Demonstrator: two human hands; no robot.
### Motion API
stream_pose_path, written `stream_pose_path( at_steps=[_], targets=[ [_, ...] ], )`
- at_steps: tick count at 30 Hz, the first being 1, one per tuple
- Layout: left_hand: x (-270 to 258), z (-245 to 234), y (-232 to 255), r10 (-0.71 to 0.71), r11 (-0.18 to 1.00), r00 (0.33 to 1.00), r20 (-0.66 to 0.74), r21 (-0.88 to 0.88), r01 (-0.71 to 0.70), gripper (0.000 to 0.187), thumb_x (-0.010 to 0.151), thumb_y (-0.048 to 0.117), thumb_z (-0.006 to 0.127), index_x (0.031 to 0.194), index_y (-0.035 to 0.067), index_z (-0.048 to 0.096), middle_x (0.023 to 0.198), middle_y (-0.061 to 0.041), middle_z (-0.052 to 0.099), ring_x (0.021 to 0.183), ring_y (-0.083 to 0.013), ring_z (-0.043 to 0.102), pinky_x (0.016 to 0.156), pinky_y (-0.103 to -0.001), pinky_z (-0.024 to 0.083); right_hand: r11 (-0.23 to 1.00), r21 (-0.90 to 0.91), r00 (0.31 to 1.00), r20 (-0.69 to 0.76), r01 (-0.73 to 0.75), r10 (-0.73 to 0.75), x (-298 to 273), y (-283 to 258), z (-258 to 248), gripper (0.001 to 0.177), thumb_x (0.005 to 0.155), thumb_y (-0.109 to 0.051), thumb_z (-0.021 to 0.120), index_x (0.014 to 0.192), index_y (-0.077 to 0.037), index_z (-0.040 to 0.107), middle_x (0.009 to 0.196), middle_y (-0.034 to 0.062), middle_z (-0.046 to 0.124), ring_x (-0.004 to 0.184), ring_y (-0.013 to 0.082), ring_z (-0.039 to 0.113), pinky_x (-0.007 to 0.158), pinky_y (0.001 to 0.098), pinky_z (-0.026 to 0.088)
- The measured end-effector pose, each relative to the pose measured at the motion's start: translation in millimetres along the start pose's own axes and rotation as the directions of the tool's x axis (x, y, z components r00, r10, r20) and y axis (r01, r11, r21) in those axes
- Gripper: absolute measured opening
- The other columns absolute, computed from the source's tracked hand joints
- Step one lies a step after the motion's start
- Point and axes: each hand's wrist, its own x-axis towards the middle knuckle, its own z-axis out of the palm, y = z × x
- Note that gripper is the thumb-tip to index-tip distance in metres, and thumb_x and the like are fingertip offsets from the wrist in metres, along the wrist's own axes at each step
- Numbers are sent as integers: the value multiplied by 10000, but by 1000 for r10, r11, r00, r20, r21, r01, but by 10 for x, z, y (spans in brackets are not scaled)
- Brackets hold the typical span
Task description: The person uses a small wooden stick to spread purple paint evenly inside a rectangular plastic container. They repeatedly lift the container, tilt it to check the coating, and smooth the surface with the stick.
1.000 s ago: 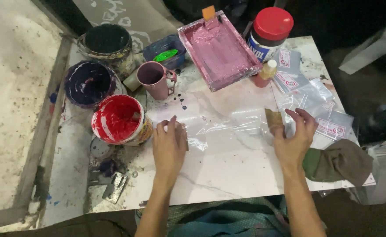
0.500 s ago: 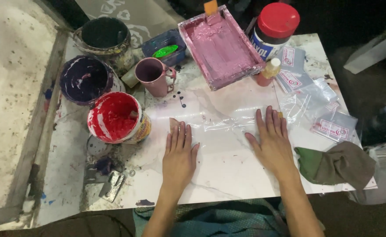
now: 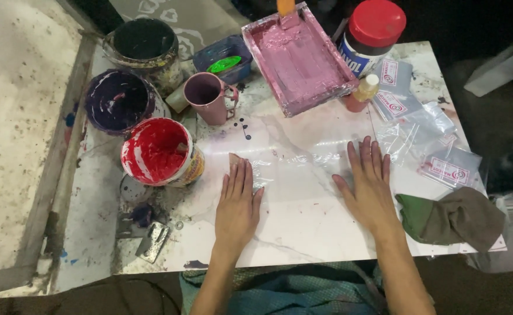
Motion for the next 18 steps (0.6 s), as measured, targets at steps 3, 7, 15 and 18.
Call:
stream_pose_path(
  at_steps=[3, 7, 15, 18],
  targets=[
    [-8, 51, -11, 8, 1000, 1000, -4, 7, -8, 580, 1097, 362, 398, 1594, 70, 340, 1667, -150, 316, 1563, -284, 232, 1284, -435, 114, 999, 35, 1000, -4, 8, -7, -4, -23, -45, 711, 1029, -501, 454, 1625, -136, 327, 1688, 227, 237, 1575, 375, 166, 1267, 548, 68],
    [-5, 66, -28, -6, 1000, 1000, 7, -9, 6, 544, 1102, 314, 372, 1582, 59, 359, 1661, -154, 327, 1562, -278, 233, 1285, -428, 110, 999, -22, 999, 14, 31, -31, 10, 74, 97, 710, 1016, -522, 470, 1613, -155, 355, 1686, 197, 273, 1583, 332, 186, 1275, 534, 85],
    [-8, 39, -25, -1, 999, 1000, -1, -33, 1, 539, 1093, 273, 386, 1566, 14, 368, 1648, -192, 340, 1553, -294, 262, 1289, -426, 114, 999, -21, 999, 24, 29, -28, 5, 52, 73, 679, 1024, -527, 467, 1596, -168, 399, 1677, 185, 309, 1587, 297, 202, 1275, 534, 77],
    [-5, 23, -17, -7, 999, 1000, 0, -39, 7, 537, 1093, 268, 389, 1564, 10, 371, 1651, -191, 337, 1554, -288, 260, 1290, -417, 112, 999, -19, 1000, 14, 27, -27, -3, 51, 86, 678, 1026, -538, 465, 1587, -160, 413, 1674, 186, 319, 1585, 295, 216, 1279, 529, 75]
  ],
)
